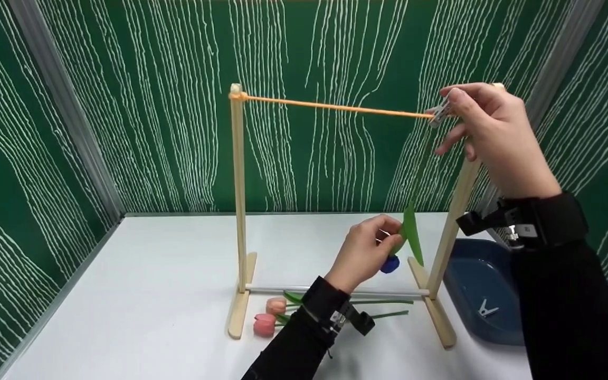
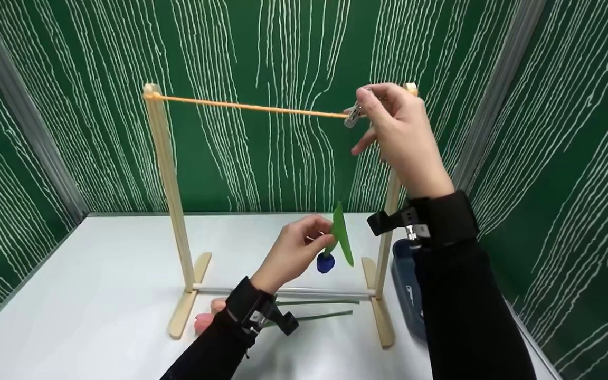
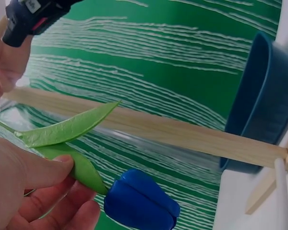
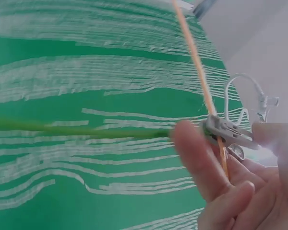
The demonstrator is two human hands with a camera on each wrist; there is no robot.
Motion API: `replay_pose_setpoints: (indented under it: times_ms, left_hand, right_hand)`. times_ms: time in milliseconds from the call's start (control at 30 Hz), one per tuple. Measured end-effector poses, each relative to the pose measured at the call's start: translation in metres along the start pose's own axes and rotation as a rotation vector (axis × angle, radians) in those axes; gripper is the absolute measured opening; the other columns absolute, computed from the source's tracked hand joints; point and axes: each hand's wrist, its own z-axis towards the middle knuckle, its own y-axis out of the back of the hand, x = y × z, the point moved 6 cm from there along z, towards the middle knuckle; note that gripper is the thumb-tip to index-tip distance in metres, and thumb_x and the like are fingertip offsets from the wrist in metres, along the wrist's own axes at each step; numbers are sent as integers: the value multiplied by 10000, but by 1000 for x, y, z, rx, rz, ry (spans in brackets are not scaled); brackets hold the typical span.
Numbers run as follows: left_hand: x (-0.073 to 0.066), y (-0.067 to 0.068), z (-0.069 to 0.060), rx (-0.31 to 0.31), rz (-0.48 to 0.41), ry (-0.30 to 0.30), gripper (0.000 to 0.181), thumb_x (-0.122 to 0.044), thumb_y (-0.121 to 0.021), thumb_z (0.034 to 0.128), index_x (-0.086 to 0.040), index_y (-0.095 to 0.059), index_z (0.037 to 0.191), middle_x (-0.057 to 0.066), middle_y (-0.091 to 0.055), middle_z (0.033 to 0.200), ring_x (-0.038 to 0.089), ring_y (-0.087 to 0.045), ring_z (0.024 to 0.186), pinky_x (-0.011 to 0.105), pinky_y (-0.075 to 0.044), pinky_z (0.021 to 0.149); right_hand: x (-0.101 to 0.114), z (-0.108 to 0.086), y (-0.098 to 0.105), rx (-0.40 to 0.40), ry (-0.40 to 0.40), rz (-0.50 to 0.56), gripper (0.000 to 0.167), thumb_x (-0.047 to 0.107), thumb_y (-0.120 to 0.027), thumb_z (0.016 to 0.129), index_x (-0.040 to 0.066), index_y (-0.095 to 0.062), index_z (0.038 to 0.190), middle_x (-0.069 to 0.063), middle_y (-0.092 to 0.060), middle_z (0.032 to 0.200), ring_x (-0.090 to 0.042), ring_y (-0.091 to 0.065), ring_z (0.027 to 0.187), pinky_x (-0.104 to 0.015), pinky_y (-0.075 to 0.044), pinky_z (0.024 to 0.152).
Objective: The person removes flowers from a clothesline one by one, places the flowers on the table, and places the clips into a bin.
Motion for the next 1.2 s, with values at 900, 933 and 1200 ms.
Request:
replay_pose_setpoints:
  times_ms: [900,933,1200]
  left_hand:
    - [-3,0,-2,1,6,10,115,-184,-615,931,-225,-643,1034,-131,-623,898,3,-607,781,166,-494,706]
    - [-2,0,-2,3,5,12,117,-187,-613,932,-224,-643,1039,-130,-624,901,5,-608,784,166,-494,709]
    - [-2,1,-2,3,-2,-6,117,-187,-608,936,-223,-643,1042,-125,-627,898,8,-613,784,167,-493,703]
  right_hand:
    - [-10,-5,-13,-160,118,447,373,197,-608,910,-58,-491,1155,-284,-566,1177,-303,-624,587,-273,-424,394]
    - [-10,-5,-13,-160,119,458,372,195,-605,912,-58,-489,1158,-284,-562,1185,-306,-623,589,-274,-427,396]
    - [-17,-1,-13,-191,134,596,370,166,-605,903,-52,-479,1174,-281,-537,1228,-291,-607,580,-282,-448,392]
